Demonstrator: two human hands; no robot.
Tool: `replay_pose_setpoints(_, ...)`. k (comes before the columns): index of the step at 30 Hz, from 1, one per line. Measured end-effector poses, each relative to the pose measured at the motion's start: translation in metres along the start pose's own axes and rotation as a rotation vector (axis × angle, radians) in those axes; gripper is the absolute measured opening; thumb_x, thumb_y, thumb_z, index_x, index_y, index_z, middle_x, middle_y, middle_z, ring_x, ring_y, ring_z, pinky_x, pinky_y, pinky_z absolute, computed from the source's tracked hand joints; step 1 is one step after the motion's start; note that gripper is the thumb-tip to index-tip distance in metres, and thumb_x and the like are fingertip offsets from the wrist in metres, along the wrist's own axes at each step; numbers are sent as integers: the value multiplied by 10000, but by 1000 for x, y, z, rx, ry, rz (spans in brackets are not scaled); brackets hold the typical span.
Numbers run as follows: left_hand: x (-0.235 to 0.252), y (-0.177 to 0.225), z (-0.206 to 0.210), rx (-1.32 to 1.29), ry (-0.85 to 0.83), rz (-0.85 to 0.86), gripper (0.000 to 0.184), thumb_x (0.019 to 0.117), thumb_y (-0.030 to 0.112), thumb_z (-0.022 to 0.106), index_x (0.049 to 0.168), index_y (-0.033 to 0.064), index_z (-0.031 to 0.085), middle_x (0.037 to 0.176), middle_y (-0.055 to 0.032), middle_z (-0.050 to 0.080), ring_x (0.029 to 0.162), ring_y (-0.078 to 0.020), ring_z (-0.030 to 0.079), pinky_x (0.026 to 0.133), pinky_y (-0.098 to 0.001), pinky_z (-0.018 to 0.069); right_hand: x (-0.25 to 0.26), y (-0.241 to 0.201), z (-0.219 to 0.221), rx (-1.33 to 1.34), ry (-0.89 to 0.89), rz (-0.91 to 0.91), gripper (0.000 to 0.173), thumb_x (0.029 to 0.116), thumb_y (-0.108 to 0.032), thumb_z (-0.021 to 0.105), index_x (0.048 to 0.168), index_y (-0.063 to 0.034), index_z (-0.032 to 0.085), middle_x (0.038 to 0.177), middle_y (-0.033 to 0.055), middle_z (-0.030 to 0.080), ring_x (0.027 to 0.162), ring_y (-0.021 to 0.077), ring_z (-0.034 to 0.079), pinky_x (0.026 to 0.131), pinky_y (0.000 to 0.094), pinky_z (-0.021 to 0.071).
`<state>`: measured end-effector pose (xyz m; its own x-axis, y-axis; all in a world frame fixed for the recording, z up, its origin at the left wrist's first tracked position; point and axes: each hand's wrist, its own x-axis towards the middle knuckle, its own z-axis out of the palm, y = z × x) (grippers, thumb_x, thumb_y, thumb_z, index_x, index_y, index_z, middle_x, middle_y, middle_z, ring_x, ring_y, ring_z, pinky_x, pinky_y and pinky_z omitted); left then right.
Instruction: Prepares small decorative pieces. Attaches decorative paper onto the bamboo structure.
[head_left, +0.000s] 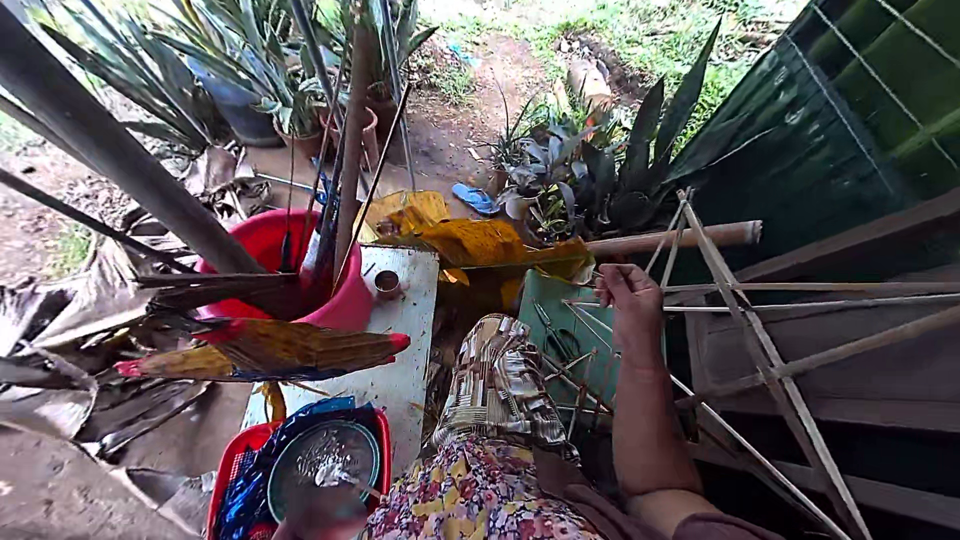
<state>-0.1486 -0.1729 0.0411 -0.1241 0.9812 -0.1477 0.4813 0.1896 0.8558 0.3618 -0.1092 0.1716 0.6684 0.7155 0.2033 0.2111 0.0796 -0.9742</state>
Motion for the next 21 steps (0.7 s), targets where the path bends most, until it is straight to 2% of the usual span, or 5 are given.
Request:
replay_pose_setpoints(6, 2, 5, 26, 85, 32, 35, 143, 893, 83, 750, 953, -46, 733, 838, -71, 756, 725, -14, 705, 737, -201, 587, -13, 43, 41, 170, -129, 208, 170, 1106, -252, 409, 1042, -130, 509, 725, -63, 552, 632, 65, 605, 723, 300, 586)
replay_pose_setpoints(13, 14, -7, 6, 98, 262, 30, 293, 1018, 173, 601, 980, -96, 712, 908, -122, 731, 836, -47, 681, 849, -270, 550, -12, 60, 59, 163, -248, 228, 480, 1095, -409, 426, 673, -189, 493, 532, -84, 460, 504, 80, 533, 646, 334, 576)
replay_pose_setpoints(17, 23, -29, -8, -438, 662, -496, 565, 1120, 361, 317, 1529, -29, 339, 1534, -237, 405, 1367, -275, 459, 1103, -477, 399, -15, 64, 71, -13, -405, 320, 232, 1064, -181, 544, 1263, -73, 595, 701, 5, 575, 483, 57, 493, 490, 226, 482)
replay_pose_setpoints(19, 27, -49, -11, -698, 767, -641, 673, 1088, 557, 222, 1606, 126, 243, 1656, -158, 237, 1487, -318, 304, 1151, -575, 318, -15, 57, 80, -65, -537, 320, 549, 1008, -99, 618, 1513, -133, 406, 1061, 90, 663, 638, 143, 614, 589, 310, 552)
replay_pose_setpoints(21, 33, -68, -12, -799, 832, -650, 755, 1043, 666, 129, 1609, 185, 263, 1664, -113, 251, 1503, -298, 292, 1162, -581, 313, -14, 40, 93, -85, -698, 287, 700, 996, -164, 648, 1594, -188, 284, 1477, 116, 497, 904, 220, 704, 780, 406, 611)
